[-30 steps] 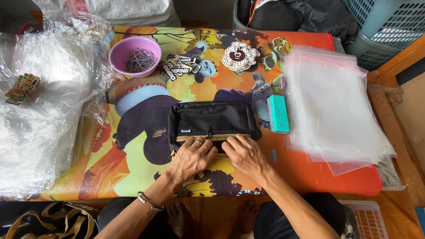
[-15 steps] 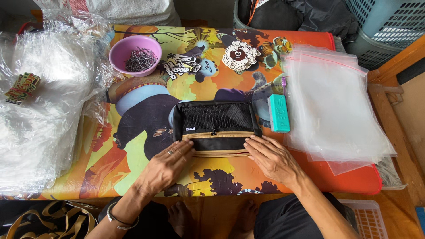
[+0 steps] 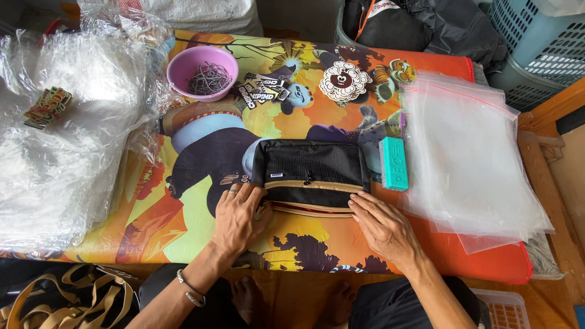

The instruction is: The person cleans a black shoulder bag using a green sponge and a purple brush, then attaches a decorative charm to the zipper. The person wipes the bag's surface, scrubs the mesh pocket, and secures the charm with a chain.

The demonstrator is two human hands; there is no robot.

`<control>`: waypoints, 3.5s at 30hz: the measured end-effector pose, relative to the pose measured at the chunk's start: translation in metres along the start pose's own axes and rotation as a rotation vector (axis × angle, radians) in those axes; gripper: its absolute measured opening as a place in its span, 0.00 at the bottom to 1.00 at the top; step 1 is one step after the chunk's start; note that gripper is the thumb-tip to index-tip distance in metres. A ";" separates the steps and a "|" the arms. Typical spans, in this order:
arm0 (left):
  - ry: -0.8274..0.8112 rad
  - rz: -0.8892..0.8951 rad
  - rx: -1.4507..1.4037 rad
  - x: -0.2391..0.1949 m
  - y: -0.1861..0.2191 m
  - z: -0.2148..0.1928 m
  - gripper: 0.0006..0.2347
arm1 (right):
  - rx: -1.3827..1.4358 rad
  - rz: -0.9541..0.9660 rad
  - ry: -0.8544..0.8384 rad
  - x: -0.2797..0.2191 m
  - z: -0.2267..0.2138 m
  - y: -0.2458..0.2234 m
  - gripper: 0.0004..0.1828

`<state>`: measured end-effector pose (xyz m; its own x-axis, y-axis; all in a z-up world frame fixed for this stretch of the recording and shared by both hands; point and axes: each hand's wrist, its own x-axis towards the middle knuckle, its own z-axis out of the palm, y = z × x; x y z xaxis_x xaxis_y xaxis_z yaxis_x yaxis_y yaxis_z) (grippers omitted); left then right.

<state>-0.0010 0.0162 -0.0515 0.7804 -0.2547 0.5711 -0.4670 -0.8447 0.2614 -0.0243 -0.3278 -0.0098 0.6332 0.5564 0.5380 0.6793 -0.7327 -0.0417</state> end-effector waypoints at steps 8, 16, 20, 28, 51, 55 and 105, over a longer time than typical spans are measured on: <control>-0.063 0.170 0.068 0.009 0.006 -0.017 0.12 | 0.078 0.078 -0.004 0.004 -0.005 -0.006 0.15; -0.213 0.355 0.252 0.021 0.026 -0.035 0.12 | 0.008 0.086 -0.099 0.005 -0.004 -0.002 0.13; -0.308 0.353 0.228 0.027 0.051 -0.030 0.23 | 0.000 0.083 -0.156 0.023 -0.002 -0.019 0.22; -0.262 0.422 0.156 0.014 0.046 -0.005 0.27 | -0.069 -0.029 -0.223 0.020 0.011 -0.015 0.34; -0.259 0.587 0.198 0.009 0.043 0.030 0.17 | -0.436 0.516 0.086 0.038 -0.029 0.074 0.15; -0.359 0.600 0.063 0.016 0.015 0.002 0.14 | -0.327 0.696 0.042 0.031 -0.028 0.119 0.07; -0.532 -0.048 -0.150 -0.014 0.019 -0.040 0.57 | -0.039 0.344 -0.116 0.123 0.010 0.020 0.06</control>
<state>-0.0377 0.0221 -0.0236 0.8863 -0.4534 0.0946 -0.4500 -0.7946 0.4077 0.0704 -0.2701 0.0473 0.8617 0.3134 0.3991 0.4055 -0.8981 -0.1702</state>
